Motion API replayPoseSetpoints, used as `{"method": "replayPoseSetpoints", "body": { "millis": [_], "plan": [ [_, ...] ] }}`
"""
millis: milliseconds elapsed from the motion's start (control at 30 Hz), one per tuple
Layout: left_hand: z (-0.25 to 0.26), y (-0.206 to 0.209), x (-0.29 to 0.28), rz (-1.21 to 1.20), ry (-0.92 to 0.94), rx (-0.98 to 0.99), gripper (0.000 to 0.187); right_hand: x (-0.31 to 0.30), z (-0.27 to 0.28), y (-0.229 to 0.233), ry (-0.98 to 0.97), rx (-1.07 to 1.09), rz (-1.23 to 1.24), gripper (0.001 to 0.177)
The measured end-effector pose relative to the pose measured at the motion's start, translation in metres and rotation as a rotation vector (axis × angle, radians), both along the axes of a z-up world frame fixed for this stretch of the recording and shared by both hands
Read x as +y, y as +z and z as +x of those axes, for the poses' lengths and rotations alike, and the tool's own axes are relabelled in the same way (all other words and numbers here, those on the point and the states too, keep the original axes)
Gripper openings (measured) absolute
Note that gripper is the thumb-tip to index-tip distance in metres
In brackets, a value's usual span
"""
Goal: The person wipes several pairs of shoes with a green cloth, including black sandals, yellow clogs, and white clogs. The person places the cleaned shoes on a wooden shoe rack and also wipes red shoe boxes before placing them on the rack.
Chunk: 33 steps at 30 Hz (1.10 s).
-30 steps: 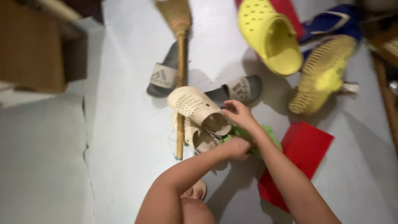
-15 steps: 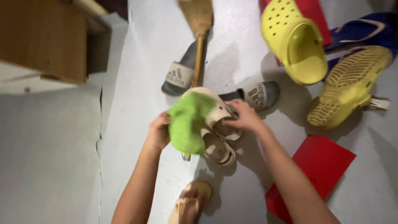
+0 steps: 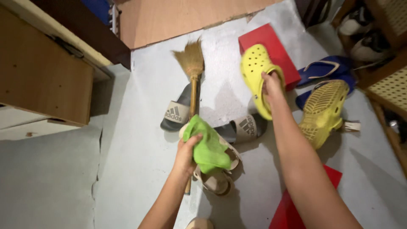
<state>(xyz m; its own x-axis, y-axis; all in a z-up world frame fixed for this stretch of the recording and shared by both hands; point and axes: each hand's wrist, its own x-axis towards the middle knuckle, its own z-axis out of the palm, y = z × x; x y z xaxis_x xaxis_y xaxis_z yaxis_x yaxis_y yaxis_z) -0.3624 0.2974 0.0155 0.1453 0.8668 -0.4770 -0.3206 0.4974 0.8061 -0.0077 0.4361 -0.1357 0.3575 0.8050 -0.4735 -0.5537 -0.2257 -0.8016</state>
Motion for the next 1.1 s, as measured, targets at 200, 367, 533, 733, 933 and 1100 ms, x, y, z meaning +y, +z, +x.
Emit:
{"method": "replayPoseSetpoints", "body": {
  "millis": [200,367,533,733,933,1100],
  "plan": [
    [0.018,0.034,-0.001,0.407,0.18,0.154,0.039,-0.122,-0.035,0.072,0.168,0.573,0.588,0.067],
    [0.135,0.091,0.019,1.625,-0.194,0.754,0.063,-0.173,-0.061,0.118,0.083,0.68,0.466,0.062],
    [0.205,0.063,-0.013,1.721,-0.569,0.988,0.06,-0.215,-0.012,0.16,-0.185,0.575,0.679,0.052],
    [0.163,0.016,-0.031,0.859,-1.066,0.961,0.039,-0.303,0.077,0.206,-0.494,0.316,0.791,0.058],
    [0.311,0.117,-0.04,1.512,-0.378,0.318,0.035,-0.314,0.073,0.213,-0.623,0.355,0.576,0.059],
    [0.357,0.117,-0.116,1.698,-0.942,0.734,0.035,-0.358,0.078,0.222,-0.778,0.285,0.768,0.056]
  ]
}}
